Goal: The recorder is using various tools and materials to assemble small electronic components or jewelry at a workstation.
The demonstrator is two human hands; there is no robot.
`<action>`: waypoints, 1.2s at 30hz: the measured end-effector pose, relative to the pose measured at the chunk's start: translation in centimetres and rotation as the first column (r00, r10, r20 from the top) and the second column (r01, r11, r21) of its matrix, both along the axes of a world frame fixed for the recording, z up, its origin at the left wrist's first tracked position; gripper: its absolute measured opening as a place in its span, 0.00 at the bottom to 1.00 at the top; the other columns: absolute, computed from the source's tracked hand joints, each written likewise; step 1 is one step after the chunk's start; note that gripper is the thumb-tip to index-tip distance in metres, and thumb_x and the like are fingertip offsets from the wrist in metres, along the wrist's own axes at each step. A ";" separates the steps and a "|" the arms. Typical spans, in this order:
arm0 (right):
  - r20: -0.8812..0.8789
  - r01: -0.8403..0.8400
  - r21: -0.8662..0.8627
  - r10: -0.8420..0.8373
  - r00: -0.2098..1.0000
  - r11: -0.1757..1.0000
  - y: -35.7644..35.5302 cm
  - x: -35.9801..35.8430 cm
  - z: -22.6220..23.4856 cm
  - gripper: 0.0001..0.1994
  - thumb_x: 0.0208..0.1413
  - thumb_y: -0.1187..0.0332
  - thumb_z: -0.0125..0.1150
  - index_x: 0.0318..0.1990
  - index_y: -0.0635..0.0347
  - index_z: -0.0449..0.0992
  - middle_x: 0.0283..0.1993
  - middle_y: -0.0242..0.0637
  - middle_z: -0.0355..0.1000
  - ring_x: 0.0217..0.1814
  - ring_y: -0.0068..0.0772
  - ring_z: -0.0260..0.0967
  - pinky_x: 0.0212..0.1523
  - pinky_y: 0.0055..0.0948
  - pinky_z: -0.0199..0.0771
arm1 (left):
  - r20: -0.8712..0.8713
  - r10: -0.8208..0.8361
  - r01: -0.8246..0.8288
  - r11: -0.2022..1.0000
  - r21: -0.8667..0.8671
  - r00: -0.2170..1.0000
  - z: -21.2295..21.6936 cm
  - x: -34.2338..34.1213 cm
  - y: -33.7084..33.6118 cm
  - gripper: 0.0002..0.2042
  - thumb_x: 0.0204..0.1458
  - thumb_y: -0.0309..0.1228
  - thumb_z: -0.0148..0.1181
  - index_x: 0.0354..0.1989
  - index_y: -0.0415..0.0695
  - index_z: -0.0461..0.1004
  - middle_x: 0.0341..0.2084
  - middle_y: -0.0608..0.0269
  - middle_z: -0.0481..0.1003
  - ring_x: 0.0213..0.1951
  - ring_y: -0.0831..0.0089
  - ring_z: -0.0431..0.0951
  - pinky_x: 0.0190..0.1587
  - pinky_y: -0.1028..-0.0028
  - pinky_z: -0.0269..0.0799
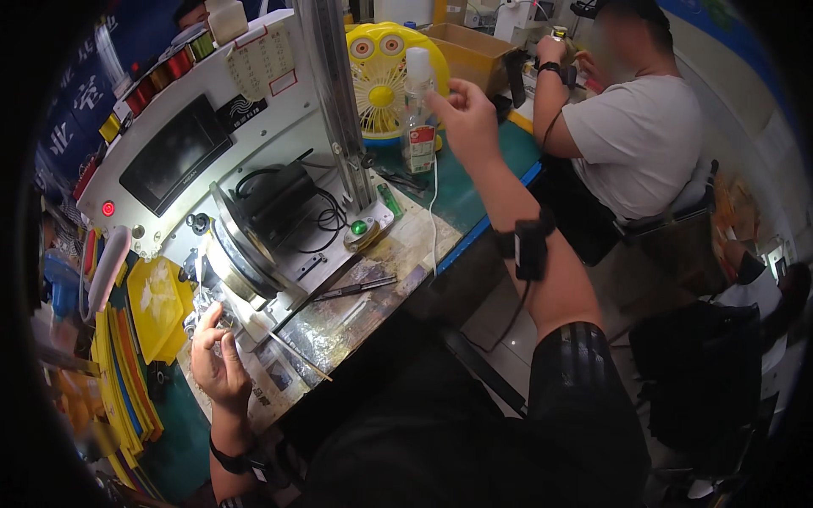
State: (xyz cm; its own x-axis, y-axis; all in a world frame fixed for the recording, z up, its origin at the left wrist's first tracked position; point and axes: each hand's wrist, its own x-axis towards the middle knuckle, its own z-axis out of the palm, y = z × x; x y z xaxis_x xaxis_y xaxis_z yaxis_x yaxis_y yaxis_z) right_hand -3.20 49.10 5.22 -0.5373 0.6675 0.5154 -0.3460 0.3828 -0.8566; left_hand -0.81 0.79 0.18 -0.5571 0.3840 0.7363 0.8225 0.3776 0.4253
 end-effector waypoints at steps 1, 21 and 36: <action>-0.026 0.156 0.190 -0.154 0.988 0.969 0.9 -1.6 0.0 0.21 0.58 0.59 0.70 0.49 0.69 0.76 0.26 0.31 0.72 0.24 0.21 0.67 0.26 0.22 0.64 | -0.005 0.000 0.000 1.000 0.001 1.000 0.0 0.0 0.0 0.03 0.59 0.18 0.56 0.39 0.34 0.72 0.49 0.37 0.78 0.54 0.47 0.79 0.60 0.59 0.70; -0.121 -0.570 0.472 0.690 0.713 0.672 -20.7 6.7 2.7 0.20 0.59 0.63 0.70 0.50 0.69 0.72 0.41 0.44 0.76 0.39 0.36 0.73 0.41 0.31 0.74 | -0.067 -0.053 0.058 0.995 0.078 0.996 0.9 -0.8 0.1 0.07 0.49 0.18 0.64 0.34 0.41 0.74 0.37 0.48 0.82 0.32 0.57 0.82 0.34 0.67 0.76; -0.044 -0.672 0.434 0.759 0.649 0.600 -24.5 4.3 2.4 0.19 0.46 0.72 0.80 0.42 0.72 0.77 0.39 0.46 0.77 0.38 0.31 0.76 0.39 0.26 0.74 | 0.025 -0.094 0.093 0.996 0.013 0.995 1.1 -0.6 -0.5 0.05 0.53 0.17 0.62 0.36 0.37 0.73 0.45 0.38 0.81 0.48 0.50 0.83 0.52 0.64 0.77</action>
State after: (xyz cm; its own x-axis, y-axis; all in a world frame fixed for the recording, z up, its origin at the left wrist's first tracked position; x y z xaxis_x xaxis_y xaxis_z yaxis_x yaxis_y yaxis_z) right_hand 1.14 24.61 7.64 -0.6136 -0.1377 0.7775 -0.7873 0.1828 -0.5889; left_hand -1.46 0.26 1.31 -0.5377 0.4264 0.7273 0.8428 0.2942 0.4506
